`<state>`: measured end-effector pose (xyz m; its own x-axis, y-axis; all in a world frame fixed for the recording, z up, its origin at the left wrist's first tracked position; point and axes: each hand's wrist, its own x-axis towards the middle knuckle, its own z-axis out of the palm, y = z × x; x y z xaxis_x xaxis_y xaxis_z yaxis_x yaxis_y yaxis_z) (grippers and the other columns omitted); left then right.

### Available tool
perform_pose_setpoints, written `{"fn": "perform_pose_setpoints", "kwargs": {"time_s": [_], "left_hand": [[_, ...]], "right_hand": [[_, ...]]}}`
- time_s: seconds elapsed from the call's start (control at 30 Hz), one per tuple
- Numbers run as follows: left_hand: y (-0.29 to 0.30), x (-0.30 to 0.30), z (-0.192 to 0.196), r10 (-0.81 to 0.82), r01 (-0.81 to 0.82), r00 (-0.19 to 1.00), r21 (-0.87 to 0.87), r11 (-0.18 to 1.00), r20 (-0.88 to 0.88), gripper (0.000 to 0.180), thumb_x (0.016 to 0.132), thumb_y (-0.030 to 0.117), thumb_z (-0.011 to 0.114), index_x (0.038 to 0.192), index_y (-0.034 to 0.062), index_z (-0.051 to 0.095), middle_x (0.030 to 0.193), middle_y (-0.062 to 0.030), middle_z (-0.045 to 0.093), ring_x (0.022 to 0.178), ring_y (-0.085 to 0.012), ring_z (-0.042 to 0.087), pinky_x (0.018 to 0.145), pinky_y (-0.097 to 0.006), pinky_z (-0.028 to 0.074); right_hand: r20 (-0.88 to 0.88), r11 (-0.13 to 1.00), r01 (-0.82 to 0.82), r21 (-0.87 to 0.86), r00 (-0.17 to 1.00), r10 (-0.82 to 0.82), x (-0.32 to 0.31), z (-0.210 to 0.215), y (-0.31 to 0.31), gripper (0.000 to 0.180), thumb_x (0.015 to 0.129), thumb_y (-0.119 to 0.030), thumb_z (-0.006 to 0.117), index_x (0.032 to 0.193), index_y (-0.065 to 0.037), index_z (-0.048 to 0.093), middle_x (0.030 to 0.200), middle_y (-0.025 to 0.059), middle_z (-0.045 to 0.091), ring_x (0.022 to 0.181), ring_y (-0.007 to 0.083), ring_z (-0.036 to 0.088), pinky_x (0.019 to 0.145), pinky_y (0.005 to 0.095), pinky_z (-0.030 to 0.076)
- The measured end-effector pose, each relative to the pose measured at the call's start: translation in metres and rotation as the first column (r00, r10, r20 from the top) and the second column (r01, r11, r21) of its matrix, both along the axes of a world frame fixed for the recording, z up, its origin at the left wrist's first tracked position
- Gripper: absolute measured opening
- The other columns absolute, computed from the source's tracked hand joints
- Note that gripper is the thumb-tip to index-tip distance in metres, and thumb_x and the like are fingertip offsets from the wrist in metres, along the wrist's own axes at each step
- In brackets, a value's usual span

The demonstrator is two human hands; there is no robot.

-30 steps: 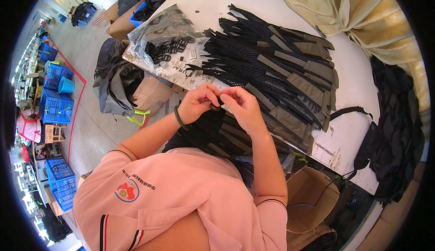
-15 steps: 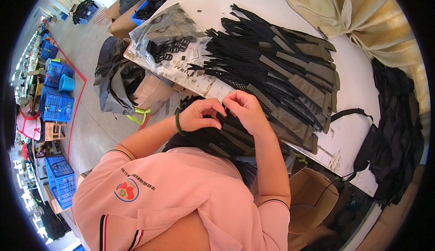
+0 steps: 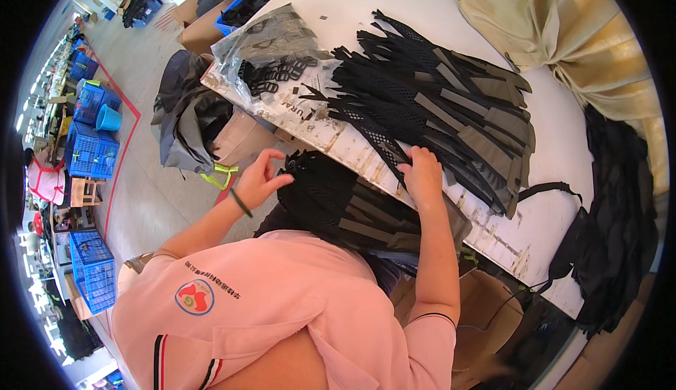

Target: The person is assembling plastic adjusters or buckles onto backpack straps on a production table.

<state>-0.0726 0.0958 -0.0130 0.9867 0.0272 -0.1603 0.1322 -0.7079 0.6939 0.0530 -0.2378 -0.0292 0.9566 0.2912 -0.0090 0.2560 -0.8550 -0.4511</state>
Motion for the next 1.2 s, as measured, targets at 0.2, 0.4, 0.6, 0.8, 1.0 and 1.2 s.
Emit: {"fn": "perform_pose_setpoints", "kwargs": {"time_s": [0.2,0.4,0.6,0.8,1.0,1.2], "left_hand": [[-0.046,0.066,-0.002,-0.095,-0.397,0.885,-0.846,0.356,-0.455,0.027,0.090,0.017,0.058,0.116,0.0088,0.054,0.085,-0.0040,0.061,0.066,-0.0114,0.055,0.060,-0.024,0.046],[-0.068,0.105,-0.028,-0.020,-0.266,0.964,-0.962,-0.059,-0.266,0.015,0.087,0.009,0.062,0.101,0.0088,0.057,0.080,-0.0023,0.060,0.063,-0.0136,0.059,0.057,-0.025,0.048],[-0.049,0.103,-0.029,0.038,-0.215,0.976,-0.976,0.026,-0.214,0.012,0.084,0.005,0.064,0.089,0.0076,0.053,0.075,-0.0016,0.057,0.061,-0.0132,0.059,0.055,-0.025,0.049],[-0.059,0.086,-0.023,0.150,-0.249,0.967,-0.899,0.359,-0.208,0.013,0.082,0.003,0.065,0.089,0.0051,0.054,0.075,-0.0058,0.061,0.063,-0.0154,0.064,0.056,-0.026,0.052],[-0.069,0.082,-0.031,0.020,-0.067,0.998,-0.885,0.461,-0.065,0.011,0.084,0.010,0.066,0.087,0.0052,0.056,0.074,-0.0026,0.062,0.064,-0.0089,0.059,0.056,-0.021,0.047],[0.034,0.145,-0.003,0.153,-0.136,0.823,-0.072,0.988,0.547,0.012,0.082,0.016,0.064,0.082,0.0037,0.063,0.073,-0.0111,0.061,0.069,-0.0249,0.058,0.066,-0.035,0.047]], "right_hand": [[-0.131,0.893,-0.105,0.438,0.975,0.179,-0.012,0.026,0.002,0.022,0.076,-0.006,0.067,0.095,-0.001,0.058,0.083,0.0164,0.061,0.078,0.0317,0.059,0.071,0.0348,0.046],[-0.119,0.881,-0.162,0.444,0.964,0.237,-0.029,0.068,-0.014,0.015,0.080,-0.008,0.064,0.091,0.000,0.060,0.079,0.0161,0.062,0.071,0.0317,0.058,0.067,0.0328,0.046],[-0.258,0.995,-0.100,0.006,0.961,0.099,-0.020,0.091,-0.058,0.018,0.074,-0.019,0.070,0.088,-0.007,0.066,0.074,0.0151,0.062,0.069,0.0345,0.059,0.064,0.0369,0.046],[0.177,0.998,-0.063,-0.004,0.982,0.063,-0.008,0.051,-0.014,0.037,0.071,-0.015,0.071,0.105,-0.008,0.060,0.098,0.0135,0.061,0.097,0.0327,0.056,0.082,0.0410,0.045],[0.046,0.676,-0.296,0.675,0.931,0.362,-0.014,0.017,0.095,0.034,0.080,-0.005,0.063,0.114,-0.005,0.056,0.099,0.0152,0.060,0.093,0.0321,0.059,0.080,0.0361,0.047],[-0.022,0.788,-0.214,0.577,0.960,0.278,-0.005,-0.022,0.086,0.017,0.083,-0.009,0.061,0.099,-0.005,0.065,0.080,0.0096,0.057,0.073,0.0248,0.057,0.066,0.0306,0.045]]}}
